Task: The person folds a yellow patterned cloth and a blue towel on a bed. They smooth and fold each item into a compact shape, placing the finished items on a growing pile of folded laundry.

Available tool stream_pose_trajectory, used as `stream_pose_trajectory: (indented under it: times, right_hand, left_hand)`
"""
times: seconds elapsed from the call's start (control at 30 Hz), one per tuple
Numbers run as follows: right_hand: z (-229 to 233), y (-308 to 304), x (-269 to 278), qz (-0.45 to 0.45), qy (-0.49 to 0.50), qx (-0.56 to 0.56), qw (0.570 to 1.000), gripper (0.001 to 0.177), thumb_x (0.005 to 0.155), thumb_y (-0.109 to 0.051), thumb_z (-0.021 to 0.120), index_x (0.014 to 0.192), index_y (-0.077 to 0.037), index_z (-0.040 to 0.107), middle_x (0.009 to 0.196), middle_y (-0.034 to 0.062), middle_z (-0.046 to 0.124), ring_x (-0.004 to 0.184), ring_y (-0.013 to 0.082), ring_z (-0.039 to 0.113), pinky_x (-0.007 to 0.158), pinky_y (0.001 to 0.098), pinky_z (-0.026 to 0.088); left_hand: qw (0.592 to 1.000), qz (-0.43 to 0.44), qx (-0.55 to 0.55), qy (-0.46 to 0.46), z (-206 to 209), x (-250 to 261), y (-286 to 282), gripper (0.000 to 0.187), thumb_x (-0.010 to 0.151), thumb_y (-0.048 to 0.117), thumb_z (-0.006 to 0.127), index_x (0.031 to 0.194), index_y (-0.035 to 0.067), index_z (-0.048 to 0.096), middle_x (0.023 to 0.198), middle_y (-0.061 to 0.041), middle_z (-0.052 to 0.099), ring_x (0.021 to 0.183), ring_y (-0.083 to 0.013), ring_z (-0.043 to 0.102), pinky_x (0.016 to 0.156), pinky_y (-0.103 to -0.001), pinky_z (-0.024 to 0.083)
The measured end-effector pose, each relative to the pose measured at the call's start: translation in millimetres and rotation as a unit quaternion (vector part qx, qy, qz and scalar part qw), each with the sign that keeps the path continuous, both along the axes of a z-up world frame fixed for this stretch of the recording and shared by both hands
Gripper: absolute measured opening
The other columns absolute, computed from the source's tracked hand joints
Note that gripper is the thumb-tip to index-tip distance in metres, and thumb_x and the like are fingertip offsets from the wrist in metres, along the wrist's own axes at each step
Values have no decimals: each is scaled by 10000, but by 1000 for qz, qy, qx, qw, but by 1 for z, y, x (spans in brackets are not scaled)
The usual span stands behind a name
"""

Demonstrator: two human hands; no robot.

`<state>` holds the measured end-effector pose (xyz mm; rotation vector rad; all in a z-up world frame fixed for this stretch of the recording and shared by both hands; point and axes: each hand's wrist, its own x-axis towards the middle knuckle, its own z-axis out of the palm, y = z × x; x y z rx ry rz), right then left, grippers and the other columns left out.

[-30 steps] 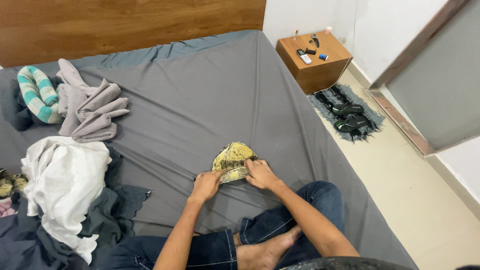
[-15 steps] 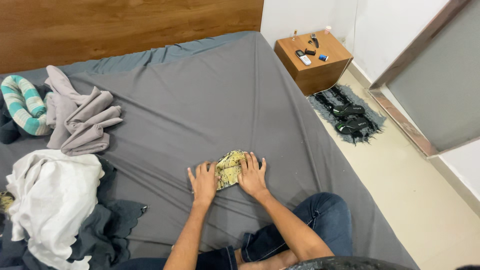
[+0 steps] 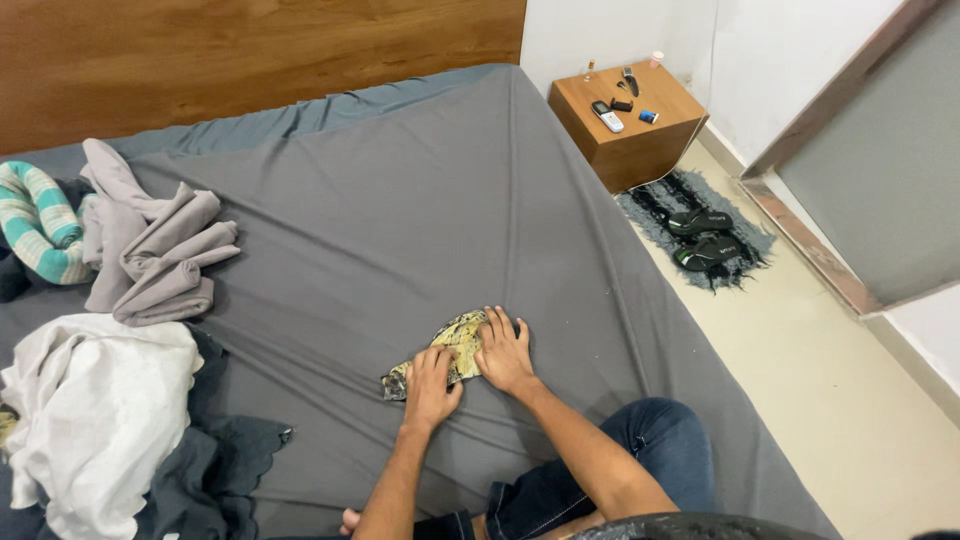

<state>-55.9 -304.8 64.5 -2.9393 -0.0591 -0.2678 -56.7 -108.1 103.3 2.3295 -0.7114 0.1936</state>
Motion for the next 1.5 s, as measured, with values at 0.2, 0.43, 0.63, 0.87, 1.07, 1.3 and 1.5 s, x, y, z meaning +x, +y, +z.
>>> stream_pose_trajectory:
  times: [0.2, 0.43, 0.63, 0.87, 1.07, 1.3, 1.5]
  right_hand:
    - [14, 1, -24, 32, -75, -11, 997, 386, 937, -267, 568, 1282, -97, 582, 1606, 132, 390, 1510, 274, 316, 1154, 668, 203]
    - [30, 2, -40, 96, -86, -6, 992, 680, 964, -435, 532, 1444, 42, 468, 1525, 214, 434, 1450, 348, 350, 1167, 634, 157]
    - [34, 1, 25, -5, 68, 21, 997, 552, 1049, -458, 435, 1415, -59, 543, 1299, 117, 601, 1240, 299, 525, 1128, 597, 298]
    - [28, 4, 76, -16, -40, 0, 999, 350, 930, -379, 522, 1155, -165, 685, 1198, 136, 608, 1131, 334, 546, 829, 564, 413]
    - [32, -5, 94, 36, -84, 86, 992, 241, 826, -283, 591, 992, -127, 669, 1108, 84, 615, 1053, 300, 559, 785, 490, 447]
    - [30, -27, 110, 174, -87, 110, 975, 151, 862, -245, 577, 926, -119, 627, 917, 65, 563, 901, 270, 556, 757, 433, 442]
    - [27, -43, 119, 262, -50, 101, 958, 236, 885, -296, 587, 938, -68, 606, 920, 104, 556, 872, 300, 555, 730, 444, 444]
  left_hand:
    - [997, 27, 48, -47, -13, -7, -1, 541, 755, 174, 796, 1268, 147, 627, 1295, -40, 598, 1214, -278, 533, 1001, -476, 429]
    - [990, 62, 107, -71, -5, 12, -6, 339, 874, 246, 704, 1209, 193, 701, 1170, -5, 706, 1130, -236, 611, 1139, -555, 325]
    - [974, 124, 186, 20, 10, 59, -22, 277, 952, 397, 593, 1114, 222, 736, 1058, 19, 733, 1097, -263, 614, 1151, -694, 201]
    - [958, 157, 235, -54, -13, 106, -29, 308, 1012, 399, 497, 1070, 194, 719, 1063, -33, 715, 1084, -279, 610, 1052, -606, 369]
    - [982, 116, 152, -11, -19, 139, -27, 276, 917, 328, 558, 1090, 147, 675, 1047, -41, 680, 1013, -273, 598, 851, -500, 436]
    - [996, 4, 80, -26, -13, 149, -16, 265, 906, 320, 572, 1068, 134, 668, 981, -44, 649, 959, -268, 584, 802, -462, 431]
    - [988, -88, 115, -56, -11, 150, -2, 289, 927, 368, 573, 1012, 101, 645, 953, -75, 609, 924, -282, 569, 774, -446, 434]
